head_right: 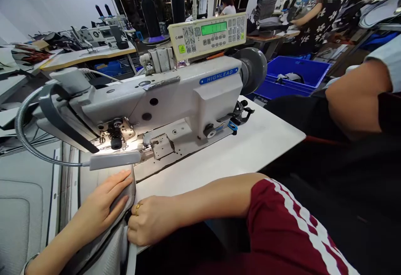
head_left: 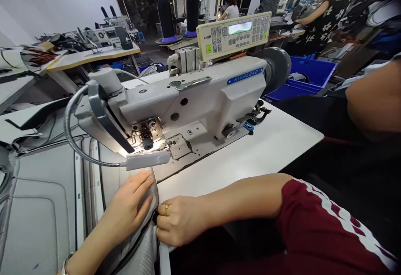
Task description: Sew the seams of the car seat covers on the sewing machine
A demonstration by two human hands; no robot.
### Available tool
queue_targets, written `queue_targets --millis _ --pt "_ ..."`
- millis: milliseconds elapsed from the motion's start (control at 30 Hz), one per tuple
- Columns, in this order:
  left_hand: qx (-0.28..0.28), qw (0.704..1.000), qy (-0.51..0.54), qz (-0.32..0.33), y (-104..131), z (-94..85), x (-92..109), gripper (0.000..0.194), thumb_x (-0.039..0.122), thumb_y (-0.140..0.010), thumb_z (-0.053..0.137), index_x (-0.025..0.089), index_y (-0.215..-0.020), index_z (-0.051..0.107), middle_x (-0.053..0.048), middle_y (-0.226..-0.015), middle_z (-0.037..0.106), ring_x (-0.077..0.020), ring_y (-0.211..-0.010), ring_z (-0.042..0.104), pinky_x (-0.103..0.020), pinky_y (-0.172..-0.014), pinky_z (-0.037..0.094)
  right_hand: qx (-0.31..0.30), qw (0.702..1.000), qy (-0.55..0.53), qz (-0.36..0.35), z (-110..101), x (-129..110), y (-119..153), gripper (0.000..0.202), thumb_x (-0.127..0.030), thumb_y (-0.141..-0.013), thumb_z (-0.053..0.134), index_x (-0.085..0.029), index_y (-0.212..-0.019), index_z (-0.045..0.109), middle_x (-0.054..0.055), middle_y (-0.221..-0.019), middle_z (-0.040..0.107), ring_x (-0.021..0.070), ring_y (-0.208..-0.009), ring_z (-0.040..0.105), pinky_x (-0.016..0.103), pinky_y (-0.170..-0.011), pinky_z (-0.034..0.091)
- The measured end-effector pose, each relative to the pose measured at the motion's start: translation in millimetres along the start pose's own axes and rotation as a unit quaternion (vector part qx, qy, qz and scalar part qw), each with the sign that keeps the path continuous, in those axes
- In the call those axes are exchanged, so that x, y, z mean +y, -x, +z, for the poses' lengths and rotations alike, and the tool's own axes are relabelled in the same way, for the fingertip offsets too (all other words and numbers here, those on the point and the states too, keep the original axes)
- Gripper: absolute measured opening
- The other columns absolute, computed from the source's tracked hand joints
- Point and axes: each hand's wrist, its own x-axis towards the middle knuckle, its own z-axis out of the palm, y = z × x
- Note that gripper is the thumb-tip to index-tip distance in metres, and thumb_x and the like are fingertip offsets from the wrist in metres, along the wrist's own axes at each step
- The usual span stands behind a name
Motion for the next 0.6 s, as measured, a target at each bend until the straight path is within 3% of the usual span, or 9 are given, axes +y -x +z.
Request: queue_targets --millis 133,300,600 --pt "0.028 1.0 0.007 -0.005 -5 3.3 -1 0.027 0.021 -0.097 0.044 0.016 -0.119 0.058 -0.012 -0.125 0.061 -0.0259 -0.118 0.057 -0.041 -0.099 0.05 0.043 0.998 0.026 0.037 2 3 4 0.023 -0.01 -0.081 0.053 -0.017 -0.06 0.048 0.001 -0.06 0.05 0.0134 -0.053 0.054 0.027 -0.053 0.042" --pt "0.052 0.999 0.001 -0.006 -10 1.0 6 0.017 0.02 -0.099 0.046 0.017 -0.107 0.061 -0.005 -0.103 0.065 -0.0188 -0.092 0.06 -0.033 -0.085 0.049 0.036 0.995 0.057 0.067 2 7 5 0.02 -0.011 -0.083 0.053 -0.015 -0.064 0.054 0.004 -0.065 0.057 0.0159 -0.059 0.058 0.03 -0.063 0.047" --pt "0.065 0.998 -0.01 -0.017 -19 -0.2 4 0.018 0.024 -0.101 0.045 0.018 -0.097 0.063 -0.001 -0.093 0.067 -0.0155 -0.085 0.06 -0.027 -0.076 0.046 0.016 0.989 0.093 0.118 2 11 4 0.018 -0.016 -0.087 0.051 -0.012 -0.074 0.062 0.012 -0.079 0.067 0.0237 -0.08 0.067 0.038 -0.084 0.05"
